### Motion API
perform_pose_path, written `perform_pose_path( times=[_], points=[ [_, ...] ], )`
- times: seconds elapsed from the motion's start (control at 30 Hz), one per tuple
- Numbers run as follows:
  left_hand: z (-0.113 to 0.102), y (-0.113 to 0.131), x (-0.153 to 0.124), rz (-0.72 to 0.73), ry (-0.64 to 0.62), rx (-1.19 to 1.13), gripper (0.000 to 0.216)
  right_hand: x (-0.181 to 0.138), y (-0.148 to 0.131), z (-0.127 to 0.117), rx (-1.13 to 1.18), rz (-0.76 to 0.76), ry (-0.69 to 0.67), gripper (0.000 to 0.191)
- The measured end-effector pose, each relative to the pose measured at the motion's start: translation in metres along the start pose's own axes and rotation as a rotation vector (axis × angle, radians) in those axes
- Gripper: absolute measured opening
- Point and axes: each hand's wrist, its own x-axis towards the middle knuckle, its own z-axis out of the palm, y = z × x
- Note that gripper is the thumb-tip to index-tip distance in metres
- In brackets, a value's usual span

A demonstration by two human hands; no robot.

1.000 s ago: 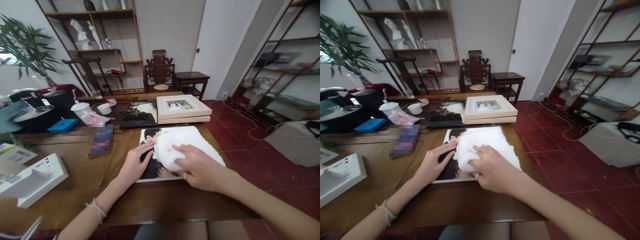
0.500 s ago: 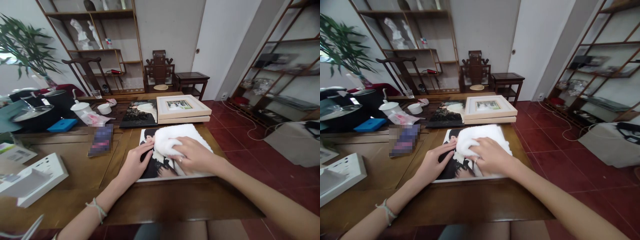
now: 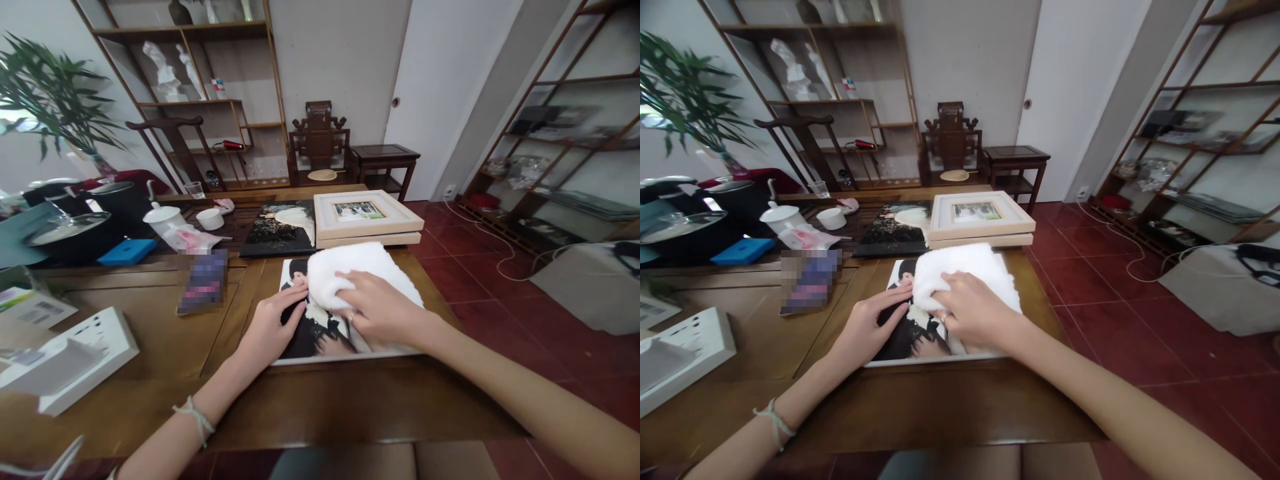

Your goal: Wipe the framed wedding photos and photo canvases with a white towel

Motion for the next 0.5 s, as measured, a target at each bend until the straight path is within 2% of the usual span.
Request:
perform_pose_path(
  times=[0.1,0.27,0.37,0.5],
  points=[
    [0.0,0.001,0.0,-0.007,-0.001,0.01,0.026,-0.023,-0.026,-0.012,0.03,-0.027,-0.092,0.017],
    [-0.002,0.002,0.001,-0.018,-0.02,0.005,0.027,-0.051,-0.057,-0.025,0.131,-0.164,-0.208,0.009],
    [-0.001,0.002,0.001,-0.015,-0.022,0.006,0.027,-0.052,-0.057,-0.025,0.16,-0.123,-0.211,0.009],
    [0.0,0.0,0.0,0.006,-0.02,0.012,0.027,-0.036,-0.038,-0.019,0.08,0.019,-0.138,0.017]
  ],
)
